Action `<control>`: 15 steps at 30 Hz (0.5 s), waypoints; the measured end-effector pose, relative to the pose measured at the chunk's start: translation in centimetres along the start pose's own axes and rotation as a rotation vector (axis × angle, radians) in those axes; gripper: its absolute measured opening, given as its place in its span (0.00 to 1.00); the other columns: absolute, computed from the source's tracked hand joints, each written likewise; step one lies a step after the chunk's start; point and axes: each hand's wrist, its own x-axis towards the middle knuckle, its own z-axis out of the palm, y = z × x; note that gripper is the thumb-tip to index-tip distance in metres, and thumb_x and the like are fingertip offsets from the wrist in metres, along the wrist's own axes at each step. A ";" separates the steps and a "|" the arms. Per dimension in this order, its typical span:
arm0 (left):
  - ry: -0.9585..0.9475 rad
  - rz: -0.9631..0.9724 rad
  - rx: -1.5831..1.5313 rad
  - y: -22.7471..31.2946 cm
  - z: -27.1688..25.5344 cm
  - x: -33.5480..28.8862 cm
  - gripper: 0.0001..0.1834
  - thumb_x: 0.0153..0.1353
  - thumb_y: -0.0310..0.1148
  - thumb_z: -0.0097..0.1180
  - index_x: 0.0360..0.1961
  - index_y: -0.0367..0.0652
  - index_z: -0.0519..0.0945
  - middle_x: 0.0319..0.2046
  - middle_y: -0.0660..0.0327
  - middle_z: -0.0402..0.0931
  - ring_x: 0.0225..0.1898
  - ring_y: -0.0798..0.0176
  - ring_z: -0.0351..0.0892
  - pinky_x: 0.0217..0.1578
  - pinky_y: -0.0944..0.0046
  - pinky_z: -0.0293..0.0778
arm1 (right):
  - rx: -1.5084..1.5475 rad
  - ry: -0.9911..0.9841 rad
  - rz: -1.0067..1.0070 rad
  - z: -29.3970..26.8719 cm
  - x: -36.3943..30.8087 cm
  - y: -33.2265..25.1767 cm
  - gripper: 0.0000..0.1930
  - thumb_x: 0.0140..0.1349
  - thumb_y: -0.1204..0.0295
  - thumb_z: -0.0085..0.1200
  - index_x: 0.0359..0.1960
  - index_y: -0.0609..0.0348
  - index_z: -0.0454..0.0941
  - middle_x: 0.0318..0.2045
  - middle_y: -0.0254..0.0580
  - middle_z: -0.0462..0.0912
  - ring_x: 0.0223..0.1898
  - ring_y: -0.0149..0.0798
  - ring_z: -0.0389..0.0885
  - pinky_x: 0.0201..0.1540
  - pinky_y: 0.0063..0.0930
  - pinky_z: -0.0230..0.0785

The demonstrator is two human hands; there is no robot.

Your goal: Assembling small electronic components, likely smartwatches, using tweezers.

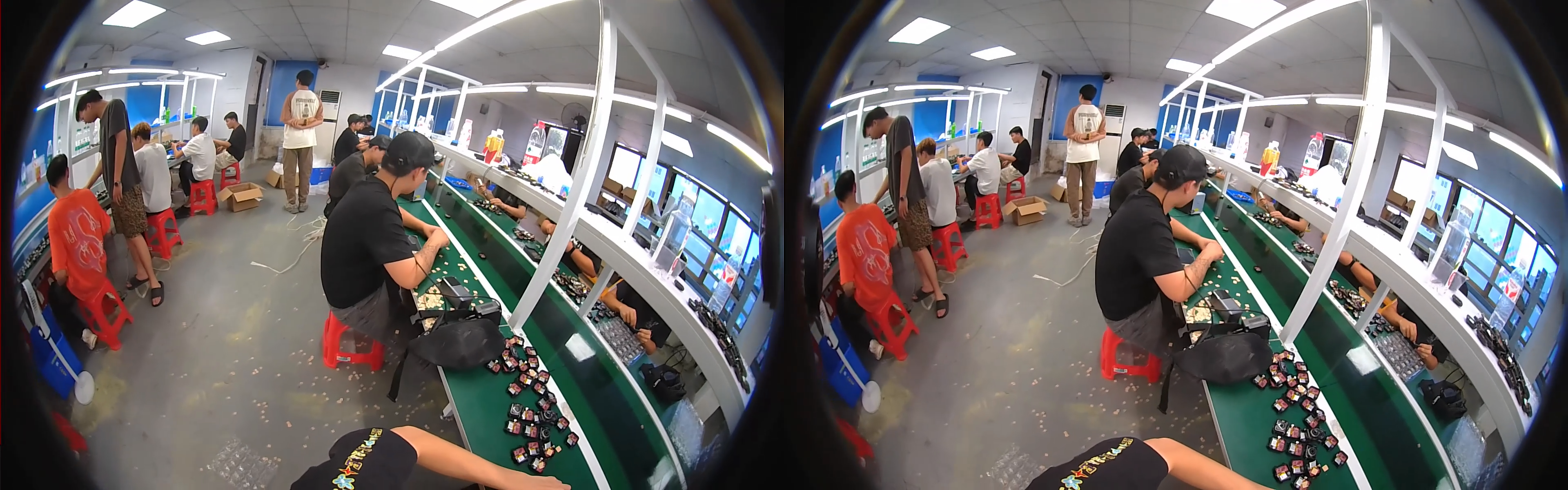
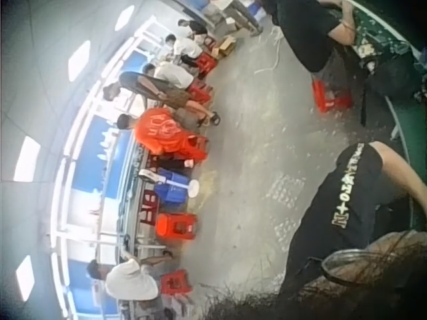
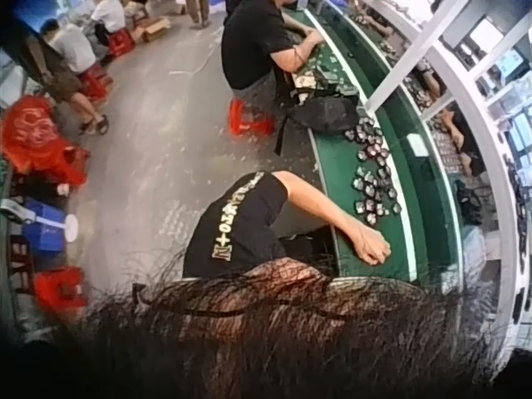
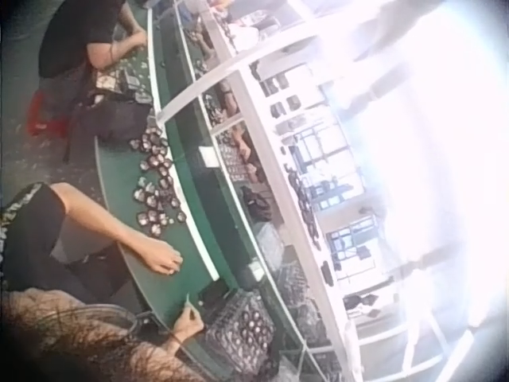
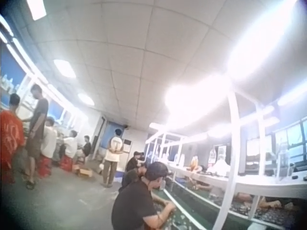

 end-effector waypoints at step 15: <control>-0.209 0.092 -0.265 -4.3 -1.3 3.2 0.28 0.66 0.60 0.72 0.43 0.43 0.86 0.38 0.51 0.81 0.40 0.42 0.85 0.41 0.44 0.81 | -0.022 -0.067 0.158 0.2 0.3 -1.1 0.09 0.69 0.74 0.69 0.44 0.70 0.92 0.33 0.43 0.93 0.35 0.31 0.85 0.44 0.31 0.79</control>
